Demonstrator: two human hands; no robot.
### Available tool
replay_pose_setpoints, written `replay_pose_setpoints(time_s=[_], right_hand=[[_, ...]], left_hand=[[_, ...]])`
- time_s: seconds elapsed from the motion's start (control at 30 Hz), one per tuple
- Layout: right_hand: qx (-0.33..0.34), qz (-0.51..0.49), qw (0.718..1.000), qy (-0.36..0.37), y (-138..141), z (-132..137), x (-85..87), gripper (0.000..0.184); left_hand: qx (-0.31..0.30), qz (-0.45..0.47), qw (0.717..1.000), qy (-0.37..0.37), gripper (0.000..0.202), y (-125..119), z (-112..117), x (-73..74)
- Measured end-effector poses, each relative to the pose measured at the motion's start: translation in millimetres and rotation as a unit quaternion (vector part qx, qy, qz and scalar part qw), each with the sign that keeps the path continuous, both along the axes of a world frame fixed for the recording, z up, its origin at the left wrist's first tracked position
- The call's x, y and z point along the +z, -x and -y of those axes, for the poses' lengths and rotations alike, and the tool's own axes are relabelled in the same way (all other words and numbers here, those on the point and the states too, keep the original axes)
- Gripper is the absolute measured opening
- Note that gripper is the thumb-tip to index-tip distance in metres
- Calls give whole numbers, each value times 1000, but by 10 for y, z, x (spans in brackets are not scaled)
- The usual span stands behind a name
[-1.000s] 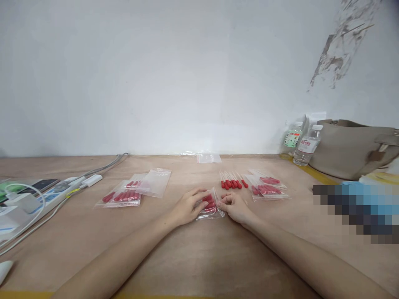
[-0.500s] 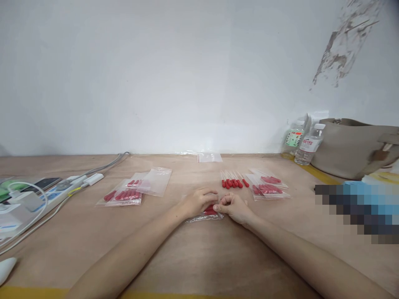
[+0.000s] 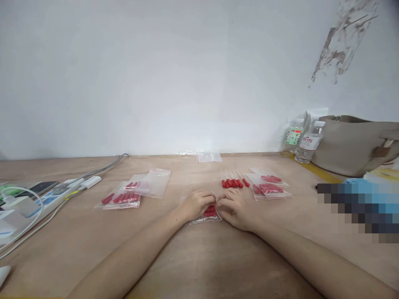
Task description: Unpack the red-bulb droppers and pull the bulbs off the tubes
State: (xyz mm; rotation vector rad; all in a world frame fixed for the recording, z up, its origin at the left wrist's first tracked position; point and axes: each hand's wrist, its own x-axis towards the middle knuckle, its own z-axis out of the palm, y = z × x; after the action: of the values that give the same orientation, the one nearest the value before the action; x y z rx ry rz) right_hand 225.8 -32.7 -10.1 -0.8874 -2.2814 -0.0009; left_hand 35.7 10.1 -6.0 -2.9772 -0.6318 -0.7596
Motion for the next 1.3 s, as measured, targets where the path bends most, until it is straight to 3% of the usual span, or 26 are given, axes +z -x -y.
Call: replay_pose_setpoints(time_s=[0.1, 0.3, 0.57, 0.93, 1.13, 1.3], right_hand=[[-3, 24, 999, -42, 15, -8, 13, 8], [-32, 24, 998, -51, 24, -49, -16, 5], [-5, 82, 983, -164, -16, -97, -44, 20], [10, 134, 966, -222, 61, -139, -104, 29], [18, 161, 967, -195, 9, -154, -83, 25], [27, 161, 980, -113, -83, -134, -32, 19]], left_hand=[[4, -6, 1000, 8, 24, -7, 9, 11], [3, -21, 1000, 6, 24, -29, 25, 33], [7, -39, 999, -19, 24, -21, -14, 24], [-3, -91, 992, -92, 20, -10, -6, 48], [13, -104, 989, -100, 20, 48, 7, 148], [27, -68, 992, -102, 23, 182, -55, 276]])
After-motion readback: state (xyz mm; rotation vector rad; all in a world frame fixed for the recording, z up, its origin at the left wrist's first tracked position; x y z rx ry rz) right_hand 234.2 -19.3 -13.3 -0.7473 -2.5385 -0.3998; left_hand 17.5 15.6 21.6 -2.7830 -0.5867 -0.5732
